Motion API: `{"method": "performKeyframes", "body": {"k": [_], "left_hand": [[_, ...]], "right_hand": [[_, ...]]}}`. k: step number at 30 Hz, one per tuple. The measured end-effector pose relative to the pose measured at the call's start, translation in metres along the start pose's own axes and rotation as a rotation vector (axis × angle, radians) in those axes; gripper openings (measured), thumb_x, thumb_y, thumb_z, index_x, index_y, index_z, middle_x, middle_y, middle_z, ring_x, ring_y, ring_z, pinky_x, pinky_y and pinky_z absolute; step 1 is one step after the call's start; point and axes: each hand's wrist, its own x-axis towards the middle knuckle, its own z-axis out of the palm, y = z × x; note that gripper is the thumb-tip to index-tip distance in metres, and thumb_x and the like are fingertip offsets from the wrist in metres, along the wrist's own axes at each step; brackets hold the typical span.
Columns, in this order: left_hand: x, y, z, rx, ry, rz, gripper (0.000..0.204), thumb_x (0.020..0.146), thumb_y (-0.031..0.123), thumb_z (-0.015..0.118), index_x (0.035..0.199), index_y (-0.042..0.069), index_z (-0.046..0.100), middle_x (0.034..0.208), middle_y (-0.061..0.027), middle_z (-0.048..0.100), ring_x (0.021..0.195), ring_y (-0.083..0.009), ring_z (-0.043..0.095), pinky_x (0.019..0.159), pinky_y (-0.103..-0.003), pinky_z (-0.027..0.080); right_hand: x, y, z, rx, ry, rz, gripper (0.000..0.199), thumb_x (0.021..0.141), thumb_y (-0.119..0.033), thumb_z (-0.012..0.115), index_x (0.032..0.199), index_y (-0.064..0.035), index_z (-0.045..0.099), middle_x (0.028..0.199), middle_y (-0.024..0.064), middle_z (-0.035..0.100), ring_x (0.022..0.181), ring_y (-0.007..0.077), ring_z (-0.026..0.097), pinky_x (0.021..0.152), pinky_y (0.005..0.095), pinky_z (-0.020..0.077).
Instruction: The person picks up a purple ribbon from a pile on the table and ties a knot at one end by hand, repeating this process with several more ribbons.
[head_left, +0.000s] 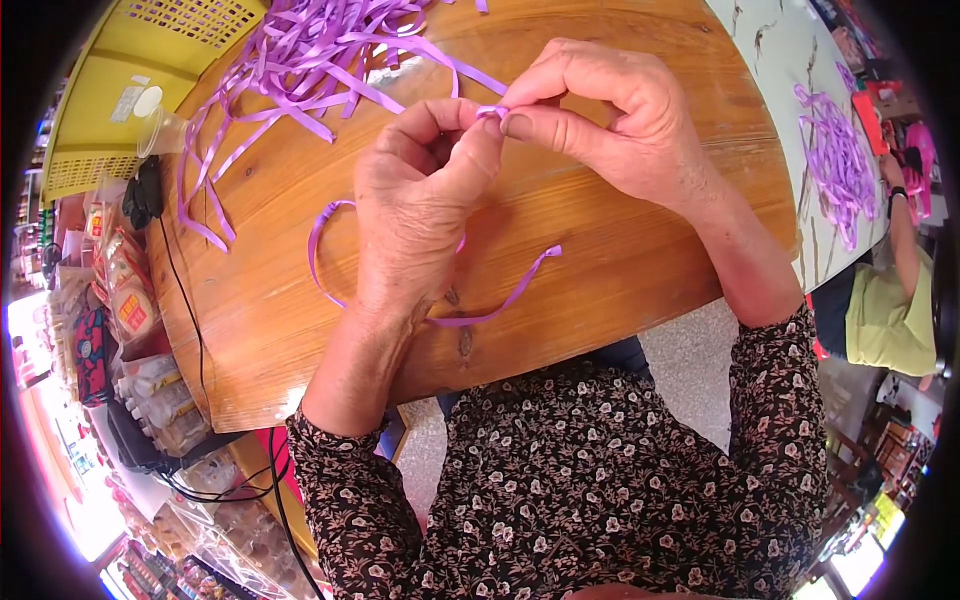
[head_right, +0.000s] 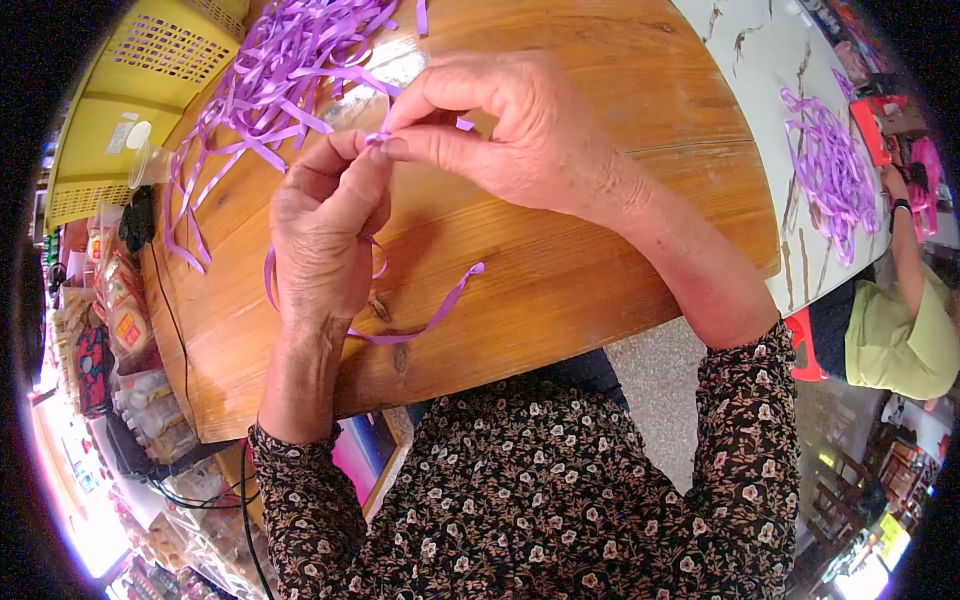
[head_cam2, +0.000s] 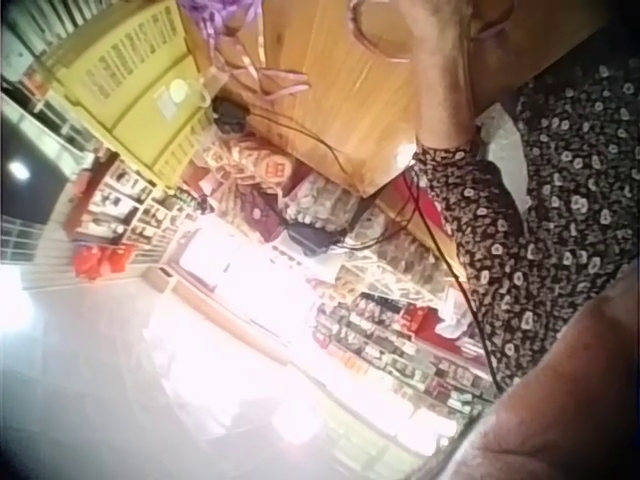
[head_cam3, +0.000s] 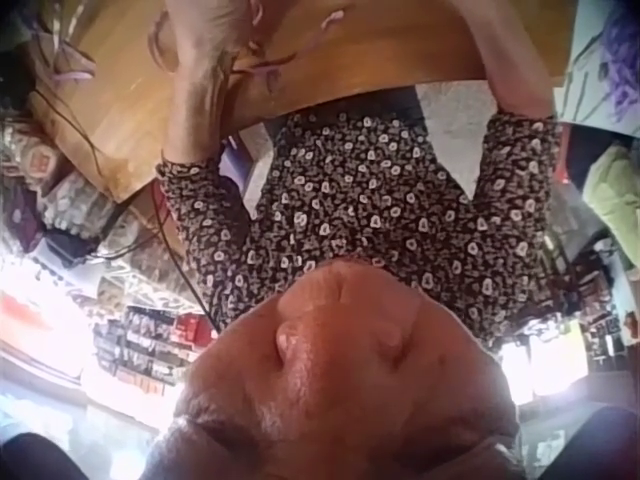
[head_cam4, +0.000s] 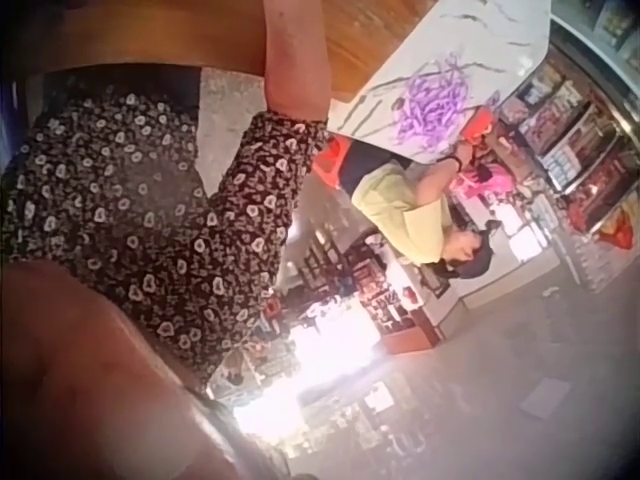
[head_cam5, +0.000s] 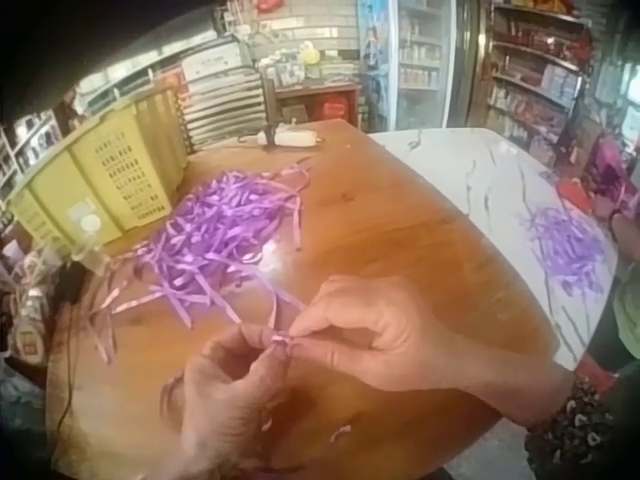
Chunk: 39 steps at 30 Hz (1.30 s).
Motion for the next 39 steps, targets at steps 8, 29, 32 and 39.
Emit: {"method": "performKeyframes", "body": {"k": [8,29,32,39], "left_hand": [[-0.002,-0.002,0.005,-0.086,-0.018,0.102,0.01,0.083,0.006,0.066,0.09,0.002,0.06,0.078,0.0037,0.057,0.065,-0.0004,0.047,0.057,-0.014,0.036],[-0.005,0.003,0.007,-0.114,0.022,0.008,0.009,0.085,0.009,0.065,0.091,0.003,0.062,0.066,0.0075,0.051,0.05,0.001,0.033,0.043,-0.016,0.022],[-0.004,0.004,0.002,-0.117,-0.033,-0.046,0.011,0.085,0.01,0.065,0.092,0.002,0.062,0.066,0.0071,0.051,0.05,0.0004,0.034,0.043,-0.016,0.022],[-0.005,0.004,0.005,-0.185,-0.016,-0.055,0.011,0.085,0.011,0.064,0.091,0.002,0.061,0.068,0.0067,0.051,0.051,-0.0005,0.035,0.044,-0.016,0.024]], "right_hand": [[-0.003,-0.01,-0.001,0.586,0.034,0.475,0.007,0.084,-0.003,0.061,0.089,0.0016,0.064,0.084,0.0016,0.063,0.077,0.007,0.057,0.069,0.0209,0.0458],[-0.001,-0.01,0.001,0.759,0.025,0.516,0.008,0.086,-0.008,0.061,0.089,-0.0008,0.062,0.084,0.0006,0.058,0.079,0.0062,0.051,0.07,0.0197,0.0407],[-0.002,-0.009,0.003,0.695,0.035,0.478,0.007,0.086,-0.005,0.06,0.089,0.0,0.062,0.085,0.0009,0.058,0.082,0.007,0.052,0.073,0.0206,0.0418],[-0.003,-0.006,0.003,0.619,0.036,0.428,0.007,0.085,-0.003,0.058,0.089,0.0001,0.062,0.085,0.0011,0.059,0.081,0.007,0.053,0.073,0.0206,0.0419]]}}
